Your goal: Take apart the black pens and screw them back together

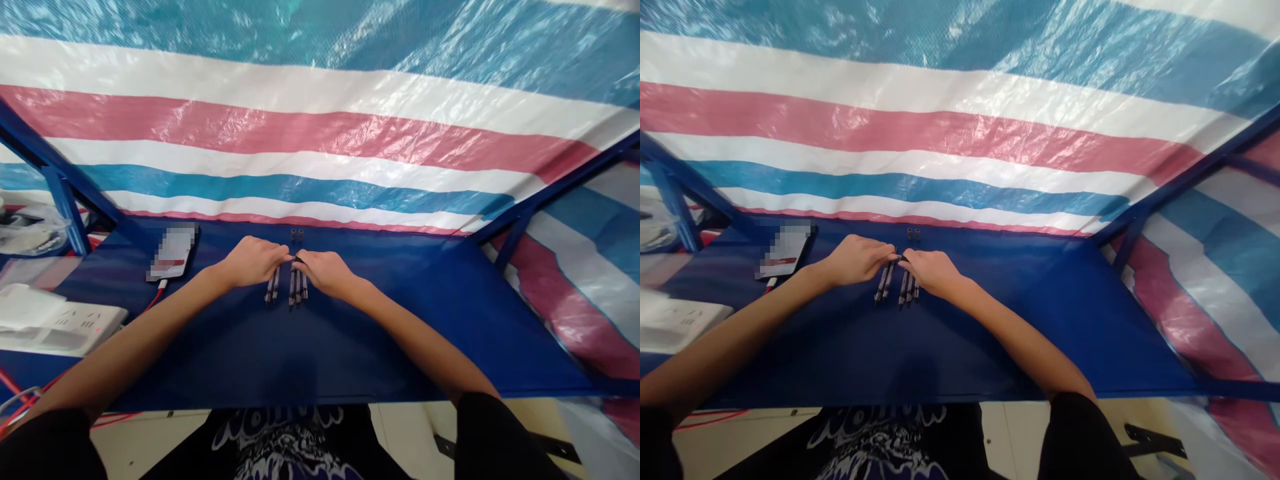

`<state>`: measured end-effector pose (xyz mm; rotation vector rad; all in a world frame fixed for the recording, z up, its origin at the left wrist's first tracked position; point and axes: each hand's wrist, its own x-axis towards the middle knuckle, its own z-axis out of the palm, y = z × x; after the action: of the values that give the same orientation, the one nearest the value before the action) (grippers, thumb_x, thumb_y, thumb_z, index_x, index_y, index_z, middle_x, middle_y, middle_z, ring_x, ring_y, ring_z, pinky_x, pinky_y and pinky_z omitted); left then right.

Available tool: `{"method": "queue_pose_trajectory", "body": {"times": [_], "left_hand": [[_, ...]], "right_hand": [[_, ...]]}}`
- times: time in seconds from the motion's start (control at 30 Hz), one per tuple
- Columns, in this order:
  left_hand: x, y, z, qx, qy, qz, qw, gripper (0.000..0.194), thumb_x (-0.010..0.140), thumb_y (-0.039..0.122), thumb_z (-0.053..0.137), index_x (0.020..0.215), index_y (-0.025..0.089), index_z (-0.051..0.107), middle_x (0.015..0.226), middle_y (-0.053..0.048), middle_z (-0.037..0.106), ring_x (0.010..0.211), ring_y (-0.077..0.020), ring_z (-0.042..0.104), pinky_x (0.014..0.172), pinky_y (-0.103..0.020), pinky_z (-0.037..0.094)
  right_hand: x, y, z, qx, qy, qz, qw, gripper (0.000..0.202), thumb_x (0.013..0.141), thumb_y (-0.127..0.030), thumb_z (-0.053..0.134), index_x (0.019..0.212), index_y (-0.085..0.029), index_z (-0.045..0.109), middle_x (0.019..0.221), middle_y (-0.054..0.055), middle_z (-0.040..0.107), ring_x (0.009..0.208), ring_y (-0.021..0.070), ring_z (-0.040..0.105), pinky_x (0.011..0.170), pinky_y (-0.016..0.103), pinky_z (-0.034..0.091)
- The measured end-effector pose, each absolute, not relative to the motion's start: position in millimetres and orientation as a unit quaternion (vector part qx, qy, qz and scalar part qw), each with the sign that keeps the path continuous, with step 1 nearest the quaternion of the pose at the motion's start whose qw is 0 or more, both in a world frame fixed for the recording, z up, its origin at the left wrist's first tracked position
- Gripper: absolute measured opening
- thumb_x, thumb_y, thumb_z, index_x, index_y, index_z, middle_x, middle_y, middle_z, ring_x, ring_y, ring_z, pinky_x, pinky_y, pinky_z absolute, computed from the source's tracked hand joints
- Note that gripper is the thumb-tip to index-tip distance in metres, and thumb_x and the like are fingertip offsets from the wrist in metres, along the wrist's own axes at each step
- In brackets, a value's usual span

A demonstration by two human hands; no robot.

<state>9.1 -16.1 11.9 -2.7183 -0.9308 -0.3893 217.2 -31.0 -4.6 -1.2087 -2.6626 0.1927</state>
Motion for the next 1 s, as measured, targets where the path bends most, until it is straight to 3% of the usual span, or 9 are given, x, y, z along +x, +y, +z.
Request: {"method": "queue_pose_trajectory", "body": {"times": [0.13, 0.23, 0.33, 0.47, 0.73, 1.0], "left_hand": [[3.5, -11.7, 9.2, -0.935, -0.268, -0.16, 0.167, 0.041, 0.097, 0.033, 0.031, 0.069, 0.017, 0.055, 0.054, 0.0, 0.054, 0.048, -0.0109, 0.048, 0.046, -0.025, 0.022], [5.2, -16.2, 11.2, -0.935, -0.236, -0.18, 0.193, 0.042, 0.097, 0.033, 0.031, 0.065, 0.017, 0.053, 0.051, 0.001, 0.051, 0.046, -0.0104, 0.044, 0.046, -0.025, 0.025], [8.7, -23.2, 17.7, -0.935, -0.218, -0.184, 0.212, 0.042, 0.097, 0.033, 0.031, 0.064, 0.018, 0.052, 0.052, 0.001, 0.051, 0.046, -0.01, 0.043, 0.047, -0.025, 0.029], [10.3, -25.9, 22.9, -0.927, -0.192, -0.192, 0.26, 0.041, 0.097, 0.031, 0.033, 0.062, 0.018, 0.05, 0.051, 0.002, 0.05, 0.046, -0.0102, 0.042, 0.047, -0.025, 0.031], [8.7, -18.3, 10.8, -0.942, -0.231, -0.134, 0.203, 0.038, 0.097, 0.033, 0.034, 0.067, 0.018, 0.052, 0.053, 0.001, 0.054, 0.046, -0.0102, 0.045, 0.046, -0.024, 0.028], [11.9, -18.5, 15.9, -0.944, -0.303, -0.084, 0.097, 0.035, 0.095, 0.031, 0.037, 0.07, 0.017, 0.056, 0.055, 0.0, 0.062, 0.043, -0.0113, 0.049, 0.046, -0.025, 0.017]], "right_hand": [[221.1, -30.6, 5.1, -0.391, -0.894, 0.176, 0.131, 0.03, 0.101, -0.036, 0.034, 0.088, -0.016, 0.052, 0.071, 0.002, 0.057, 0.062, 0.0126, 0.049, 0.059, 0.025, 0.028], [227.7, -32.2, 15.7, -0.332, -0.839, 0.402, 0.155, 0.037, 0.099, -0.041, 0.036, 0.071, -0.018, 0.042, 0.062, -0.004, 0.043, 0.054, 0.0082, 0.04, 0.055, 0.022, 0.03], [234.0, -32.1, 21.1, -0.263, -0.711, 0.641, 0.12, 0.043, 0.095, -0.049, 0.043, 0.065, -0.02, 0.032, 0.055, -0.008, 0.027, 0.045, 0.0056, 0.025, 0.044, 0.02, 0.026], [236.7, -25.1, 14.8, -0.222, -0.58, 0.78, 0.075, 0.04, 0.093, -0.048, 0.049, 0.068, -0.021, 0.033, 0.051, -0.011, 0.021, 0.041, 0.0048, 0.015, 0.037, 0.017, 0.017], [244.4, -9.0, 1.1, -0.224, -0.607, 0.761, 0.045, 0.043, 0.094, -0.046, 0.049, 0.064, -0.02, 0.032, 0.053, -0.01, 0.023, 0.043, 0.0044, 0.017, 0.039, 0.017, 0.018], [247.0, -13.9, 19.2, -0.283, -0.835, 0.466, 0.077, 0.043, 0.097, -0.047, 0.036, 0.066, -0.018, 0.039, 0.061, -0.005, 0.037, 0.054, 0.0076, 0.034, 0.054, 0.022, 0.031]]}}
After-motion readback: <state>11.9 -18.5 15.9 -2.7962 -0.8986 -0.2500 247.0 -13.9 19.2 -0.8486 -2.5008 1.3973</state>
